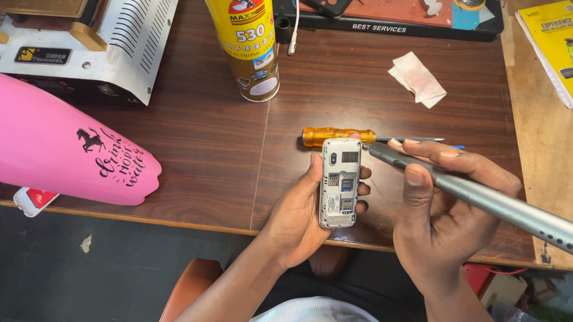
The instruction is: The person disassembles a white feature phone at a repair workbench. They pry the back cover and internal board with a metal pry tool, use a yellow plastic pry tool to separate the housing, wipe the frame and keypad with a tissue, and lift out the main circuit board, holding it up at the end.
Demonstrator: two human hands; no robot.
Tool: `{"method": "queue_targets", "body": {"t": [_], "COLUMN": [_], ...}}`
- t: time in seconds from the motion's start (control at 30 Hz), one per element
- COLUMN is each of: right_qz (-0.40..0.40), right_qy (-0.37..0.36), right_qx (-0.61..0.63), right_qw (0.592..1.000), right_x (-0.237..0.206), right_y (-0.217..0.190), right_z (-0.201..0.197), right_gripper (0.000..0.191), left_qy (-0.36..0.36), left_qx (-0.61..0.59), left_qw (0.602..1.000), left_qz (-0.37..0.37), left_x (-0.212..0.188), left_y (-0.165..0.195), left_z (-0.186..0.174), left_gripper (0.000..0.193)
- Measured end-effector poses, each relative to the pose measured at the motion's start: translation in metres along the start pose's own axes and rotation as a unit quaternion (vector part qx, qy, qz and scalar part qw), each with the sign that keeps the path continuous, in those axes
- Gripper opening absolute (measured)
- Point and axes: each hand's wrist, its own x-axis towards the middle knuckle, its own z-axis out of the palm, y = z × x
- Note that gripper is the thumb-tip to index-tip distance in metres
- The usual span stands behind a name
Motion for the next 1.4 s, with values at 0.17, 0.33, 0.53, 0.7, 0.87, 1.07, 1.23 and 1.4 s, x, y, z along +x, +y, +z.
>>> {"method": "queue_targets", "body": {"t": [0.17, 0.33, 0.53, 0.7, 0.87, 1.07, 1.23, 1.4], "right_qz": [-0.002, 0.005, -0.002, -0.003, -0.022, 0.009, 0.009, 0.029], "right_qy": [-0.003, -0.003, -0.008, 0.004, 0.000, 0.020, 0.017, 0.025], "right_qx": [-0.003, -0.006, -0.024, -0.014, -0.047, -0.036, -0.094, -0.086], "right_qw": [1.000, 1.000, 1.000, 1.000, 0.999, 0.999, 0.995, 0.996], "right_x": [0.001, 0.003, 0.005, 0.006, 0.006, -0.001, -0.008, -0.013], "right_y": [0.000, -0.002, -0.003, -0.006, -0.007, 0.000, 0.007, 0.010], "right_z": [0.001, 0.000, 0.000, 0.000, -0.003, -0.008, -0.026, -0.030], "right_gripper": [0.028, 0.027, 0.027, 0.029, 0.027, 0.030, 0.030, 0.029], "left_qy": [0.001, -0.002, -0.002, -0.004, -0.003, 0.042, 0.094, 0.089], "left_qx": [0.002, 0.002, 0.002, -0.003, -0.004, 0.100, 0.687, 0.883], "left_qw": [1.000, 1.000, 1.000, 1.000, 1.000, 0.994, 0.701, 0.411], "left_qz": [-0.001, 0.004, 0.002, 0.005, 0.004, -0.008, 0.165, 0.209], "left_x": [0.000, 0.000, 0.000, 0.000, 0.000, 0.006, -0.001, 0.007], "left_y": [0.000, 0.000, 0.000, -0.001, -0.002, 0.010, 0.024, 0.018], "left_z": [0.000, 0.001, 0.001, 0.000, -0.003, 0.004, 0.017, 0.028], "left_gripper": [0.066, 0.064, 0.063, 0.064, 0.064, 0.066, 0.051, 0.049]}}
